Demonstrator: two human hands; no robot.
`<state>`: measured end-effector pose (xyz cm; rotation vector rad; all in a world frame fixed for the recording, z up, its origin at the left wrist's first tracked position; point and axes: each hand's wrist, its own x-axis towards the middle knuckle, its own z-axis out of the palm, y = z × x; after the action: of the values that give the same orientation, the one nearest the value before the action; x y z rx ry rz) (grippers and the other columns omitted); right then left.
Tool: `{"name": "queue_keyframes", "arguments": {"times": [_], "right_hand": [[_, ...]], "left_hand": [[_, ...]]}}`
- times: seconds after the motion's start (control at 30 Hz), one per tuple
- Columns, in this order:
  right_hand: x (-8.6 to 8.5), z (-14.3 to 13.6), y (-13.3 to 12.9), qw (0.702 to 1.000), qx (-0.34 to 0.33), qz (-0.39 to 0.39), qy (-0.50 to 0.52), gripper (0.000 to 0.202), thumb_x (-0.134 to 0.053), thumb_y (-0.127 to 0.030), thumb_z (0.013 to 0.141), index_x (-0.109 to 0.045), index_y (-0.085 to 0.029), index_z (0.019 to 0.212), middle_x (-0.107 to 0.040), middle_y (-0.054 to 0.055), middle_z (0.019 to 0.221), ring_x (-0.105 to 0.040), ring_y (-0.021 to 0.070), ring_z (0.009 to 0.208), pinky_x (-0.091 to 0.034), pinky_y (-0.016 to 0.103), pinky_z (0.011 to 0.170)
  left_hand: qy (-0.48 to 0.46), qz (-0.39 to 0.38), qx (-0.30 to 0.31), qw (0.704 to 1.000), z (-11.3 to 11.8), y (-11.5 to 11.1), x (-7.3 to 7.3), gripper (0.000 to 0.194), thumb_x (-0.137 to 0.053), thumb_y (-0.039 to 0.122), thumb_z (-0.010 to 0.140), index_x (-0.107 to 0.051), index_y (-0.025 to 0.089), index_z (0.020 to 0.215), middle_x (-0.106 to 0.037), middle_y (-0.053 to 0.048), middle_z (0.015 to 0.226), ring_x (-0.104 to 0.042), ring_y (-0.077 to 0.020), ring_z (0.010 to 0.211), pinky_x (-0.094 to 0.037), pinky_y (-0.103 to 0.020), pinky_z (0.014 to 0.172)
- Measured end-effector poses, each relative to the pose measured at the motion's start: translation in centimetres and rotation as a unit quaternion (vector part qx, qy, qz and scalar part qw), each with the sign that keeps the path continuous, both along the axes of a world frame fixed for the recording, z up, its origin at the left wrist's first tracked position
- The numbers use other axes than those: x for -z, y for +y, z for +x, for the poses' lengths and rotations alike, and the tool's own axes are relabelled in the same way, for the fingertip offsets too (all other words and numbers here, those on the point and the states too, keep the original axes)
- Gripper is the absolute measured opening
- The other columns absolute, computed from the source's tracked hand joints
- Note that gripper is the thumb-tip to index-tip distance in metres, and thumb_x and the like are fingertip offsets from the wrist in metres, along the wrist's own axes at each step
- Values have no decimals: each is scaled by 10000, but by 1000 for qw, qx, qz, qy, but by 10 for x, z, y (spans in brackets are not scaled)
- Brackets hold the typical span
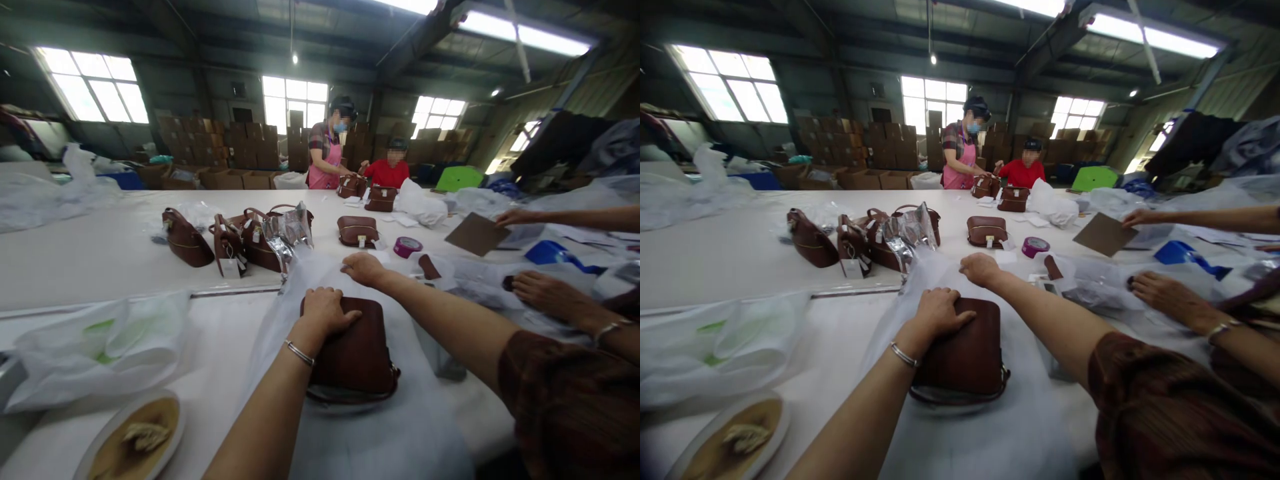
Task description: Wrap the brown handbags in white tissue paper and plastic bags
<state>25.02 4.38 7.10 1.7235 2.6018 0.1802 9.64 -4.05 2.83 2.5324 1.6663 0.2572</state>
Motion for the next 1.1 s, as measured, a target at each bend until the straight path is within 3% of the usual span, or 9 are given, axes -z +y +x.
{"name": "queue_keyframes", "arguments": {"times": [0.63, 1.1], "right_hand": [[-6, 0, -1, 998, 57, 19, 14, 376, -436, -385, 989, -699, -139, 1097, -719, 158, 1110, -643, 274, 1080, -453, 350, 898], [-15, -3, -15, 997, 12, 60, 52, 259, -519, -327, 958, -726, -172, 951, -742, 107, 1005, -680, 224, 950, -476, 300, 796]], "left_hand": [[19, -7, -26, 999, -1, -36, -8, 645, -458, 775, 800, -670, 216, 1041, -697, -121, 1074, -594, -332, 1061, -406, -486, 921], [-34, 18, -40, 998, -5, -40, -1, 608, -511, 750, 779, -688, 226, 1033, -697, -124, 1057, -595, -337, 1059, -398, -519, 973]]}}
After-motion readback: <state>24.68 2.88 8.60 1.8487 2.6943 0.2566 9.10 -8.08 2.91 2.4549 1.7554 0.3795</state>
